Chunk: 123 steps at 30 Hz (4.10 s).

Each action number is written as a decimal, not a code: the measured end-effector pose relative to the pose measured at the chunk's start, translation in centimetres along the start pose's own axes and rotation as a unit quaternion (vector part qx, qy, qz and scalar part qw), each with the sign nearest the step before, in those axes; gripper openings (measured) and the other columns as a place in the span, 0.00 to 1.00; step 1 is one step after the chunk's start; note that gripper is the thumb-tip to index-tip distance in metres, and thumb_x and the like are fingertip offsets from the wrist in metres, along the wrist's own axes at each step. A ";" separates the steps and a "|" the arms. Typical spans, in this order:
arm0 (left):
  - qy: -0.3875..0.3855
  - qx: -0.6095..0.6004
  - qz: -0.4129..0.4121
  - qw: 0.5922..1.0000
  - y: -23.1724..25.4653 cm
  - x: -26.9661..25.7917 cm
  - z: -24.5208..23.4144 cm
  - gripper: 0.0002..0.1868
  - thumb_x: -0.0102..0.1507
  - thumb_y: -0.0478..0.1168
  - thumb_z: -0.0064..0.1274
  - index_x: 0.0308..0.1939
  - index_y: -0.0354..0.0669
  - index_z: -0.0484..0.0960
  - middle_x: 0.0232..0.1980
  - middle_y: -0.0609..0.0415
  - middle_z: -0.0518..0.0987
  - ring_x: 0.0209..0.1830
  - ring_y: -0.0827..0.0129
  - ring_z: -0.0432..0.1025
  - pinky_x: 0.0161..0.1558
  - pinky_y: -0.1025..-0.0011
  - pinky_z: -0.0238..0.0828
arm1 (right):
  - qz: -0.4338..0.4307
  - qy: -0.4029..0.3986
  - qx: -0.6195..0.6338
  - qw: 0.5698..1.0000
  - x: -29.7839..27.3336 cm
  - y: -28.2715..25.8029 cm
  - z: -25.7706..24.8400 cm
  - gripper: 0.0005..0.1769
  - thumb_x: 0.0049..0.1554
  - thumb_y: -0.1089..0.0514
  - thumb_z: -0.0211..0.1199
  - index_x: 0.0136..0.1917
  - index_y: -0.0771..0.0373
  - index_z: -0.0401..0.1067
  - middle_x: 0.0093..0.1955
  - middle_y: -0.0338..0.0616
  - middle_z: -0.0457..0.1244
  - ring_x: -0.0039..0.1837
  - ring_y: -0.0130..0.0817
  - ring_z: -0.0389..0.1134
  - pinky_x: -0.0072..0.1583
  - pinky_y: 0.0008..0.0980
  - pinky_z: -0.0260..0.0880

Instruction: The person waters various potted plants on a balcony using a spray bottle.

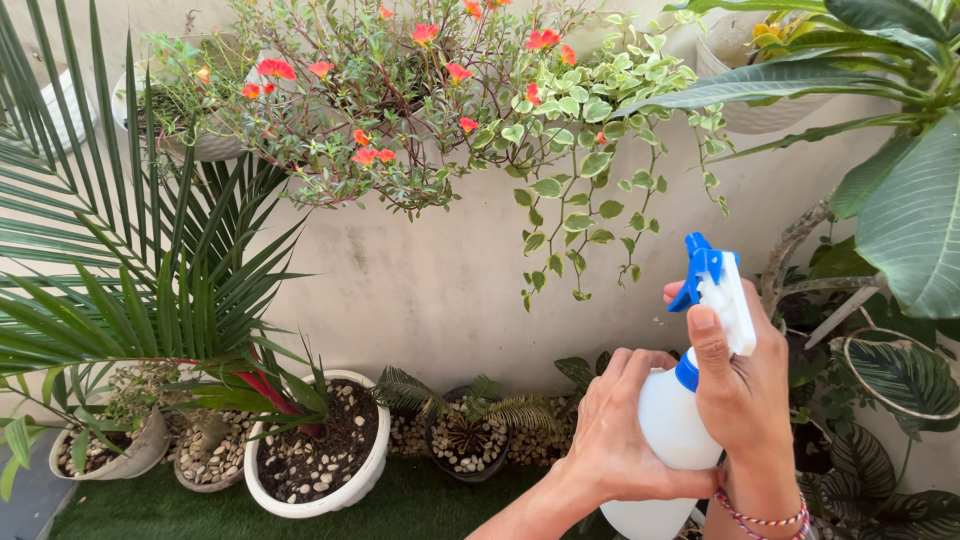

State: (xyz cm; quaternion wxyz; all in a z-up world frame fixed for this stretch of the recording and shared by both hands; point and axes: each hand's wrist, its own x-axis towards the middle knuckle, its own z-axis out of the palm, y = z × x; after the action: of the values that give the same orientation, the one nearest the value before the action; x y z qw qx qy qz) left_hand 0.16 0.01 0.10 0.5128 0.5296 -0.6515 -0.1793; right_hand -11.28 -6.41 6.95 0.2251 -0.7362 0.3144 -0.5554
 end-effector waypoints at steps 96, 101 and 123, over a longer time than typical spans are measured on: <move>-0.053 -0.055 -0.012 0.997 -0.8 -1.1 -4.9 0.39 0.44 0.49 0.70 0.56 0.41 0.75 0.53 0.47 0.74 0.54 0.51 0.74 0.55 0.57 0.71 | 0.187 0.057 0.023 0.981 -3.0 1.2 3.9 0.22 0.65 0.46 0.60 0.53 0.70 0.72 0.45 0.50 0.68 0.45 0.34 0.68 0.47 0.33 0.66; -0.067 -0.049 -0.016 0.996 -0.9 -1.1 -4.8 0.40 0.43 0.48 0.69 0.57 0.41 0.75 0.53 0.46 0.74 0.54 0.50 0.73 0.54 0.57 0.69 | 0.064 0.034 0.029 0.997 -2.3 -0.7 3.6 0.24 0.64 0.44 0.53 0.59 0.66 0.72 0.52 0.41 0.69 0.51 0.27 0.66 0.54 0.27 0.65; -0.058 -0.027 -0.016 0.998 -0.9 -0.6 -3.3 0.40 0.43 0.52 0.69 0.56 0.42 0.75 0.52 0.46 0.73 0.53 0.51 0.73 0.53 0.57 0.69 | 0.177 0.056 0.025 0.982 -2.3 1.8 2.9 0.24 0.67 0.44 0.57 0.53 0.71 0.71 0.42 0.49 0.67 0.43 0.34 0.65 0.44 0.34 0.64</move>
State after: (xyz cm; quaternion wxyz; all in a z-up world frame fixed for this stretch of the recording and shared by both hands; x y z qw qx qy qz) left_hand 3.43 1.19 0.51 0.4857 0.5145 -0.6664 -0.2351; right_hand -9.27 -6.10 3.35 0.3205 -0.6307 0.4381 -0.5545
